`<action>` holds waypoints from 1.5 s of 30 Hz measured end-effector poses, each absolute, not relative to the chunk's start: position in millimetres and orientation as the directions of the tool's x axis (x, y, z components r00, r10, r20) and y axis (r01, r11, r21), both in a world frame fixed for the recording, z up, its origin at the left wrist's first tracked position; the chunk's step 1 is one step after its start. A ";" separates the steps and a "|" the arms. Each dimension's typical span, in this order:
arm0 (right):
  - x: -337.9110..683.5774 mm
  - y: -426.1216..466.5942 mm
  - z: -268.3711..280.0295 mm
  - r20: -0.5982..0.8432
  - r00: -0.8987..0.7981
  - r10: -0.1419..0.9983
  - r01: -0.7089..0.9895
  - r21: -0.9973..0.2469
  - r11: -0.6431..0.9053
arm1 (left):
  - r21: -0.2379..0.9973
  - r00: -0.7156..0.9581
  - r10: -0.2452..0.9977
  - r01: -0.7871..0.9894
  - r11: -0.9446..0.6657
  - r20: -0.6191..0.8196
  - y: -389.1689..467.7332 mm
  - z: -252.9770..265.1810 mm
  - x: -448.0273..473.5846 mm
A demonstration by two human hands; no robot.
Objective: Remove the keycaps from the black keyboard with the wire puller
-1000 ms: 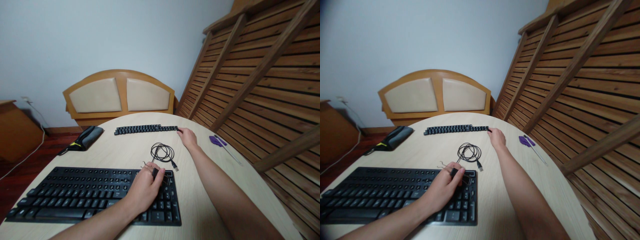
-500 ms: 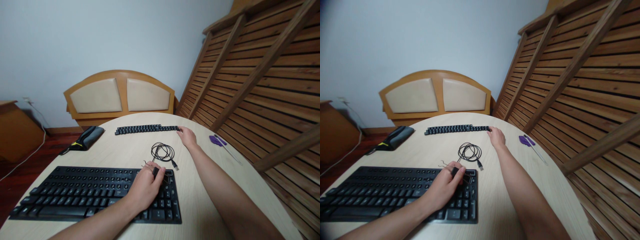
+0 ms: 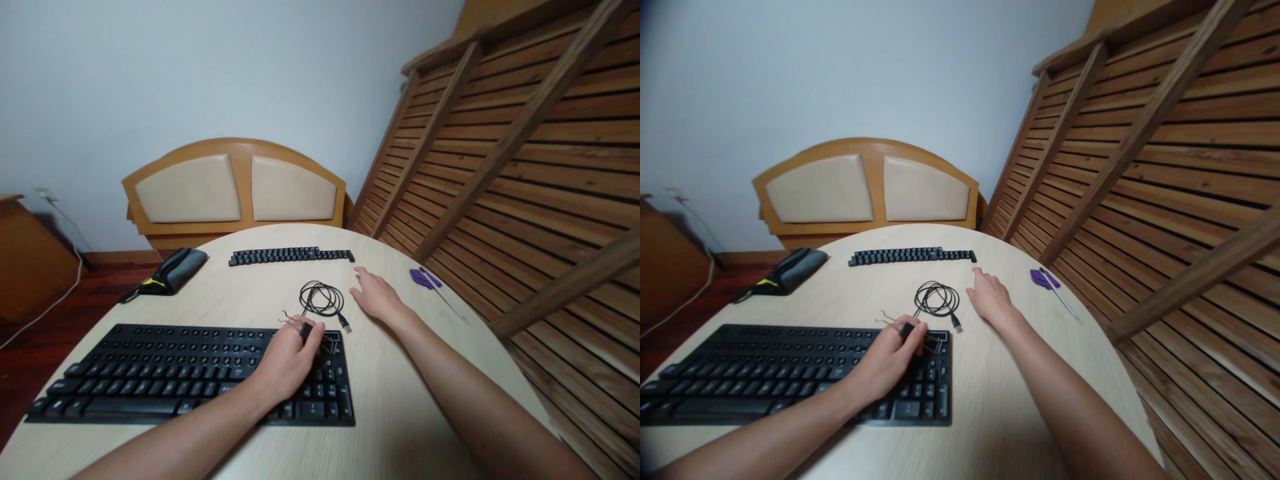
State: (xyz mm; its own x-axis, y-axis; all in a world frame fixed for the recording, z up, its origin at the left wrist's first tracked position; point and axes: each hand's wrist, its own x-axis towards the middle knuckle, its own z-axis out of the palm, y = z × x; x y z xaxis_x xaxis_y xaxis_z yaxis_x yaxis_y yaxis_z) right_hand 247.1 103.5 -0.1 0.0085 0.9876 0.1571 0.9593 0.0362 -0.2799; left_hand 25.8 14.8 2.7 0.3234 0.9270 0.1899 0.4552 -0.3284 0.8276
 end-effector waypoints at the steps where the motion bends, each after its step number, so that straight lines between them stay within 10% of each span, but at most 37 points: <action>1: 239.8 88.7 0.8 0.158 -0.029 0.987 0.954 -0.289 0.074 | 0.835 0.322 0.926 0.440 -0.331 0.197 14.6 2.9 25.4; 14: 209.6 23.5 10.5 0.256 -0.594 0.763 0.622 -0.454 0.637 | 0.854 0.243 0.946 0.422 -0.304 0.216 10.5 28.7 -9.5; 35: 307.6 26.5 46.3 -0.197 -0.363 0.911 0.858 -0.451 0.244 | 0.656 0.252 0.953 0.750 -0.082 -0.169 48.6 47.0 -71.5; 45: 309.8 56.9 9.9 0.066 -0.026 0.997 0.985 -0.171 0.037 | 0.561 0.237 0.951 0.823 -0.087 -0.199 55.1 52.5 -86.8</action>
State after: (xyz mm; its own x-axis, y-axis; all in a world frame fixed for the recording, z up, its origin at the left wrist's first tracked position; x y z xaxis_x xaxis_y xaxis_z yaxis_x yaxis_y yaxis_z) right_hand 309.8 56.9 9.9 -0.0264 0.9974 0.0665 0.9846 0.0374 -0.1708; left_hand -86.8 55.1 52.5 0.2367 0.9509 -0.1994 0.8232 -0.0873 0.5609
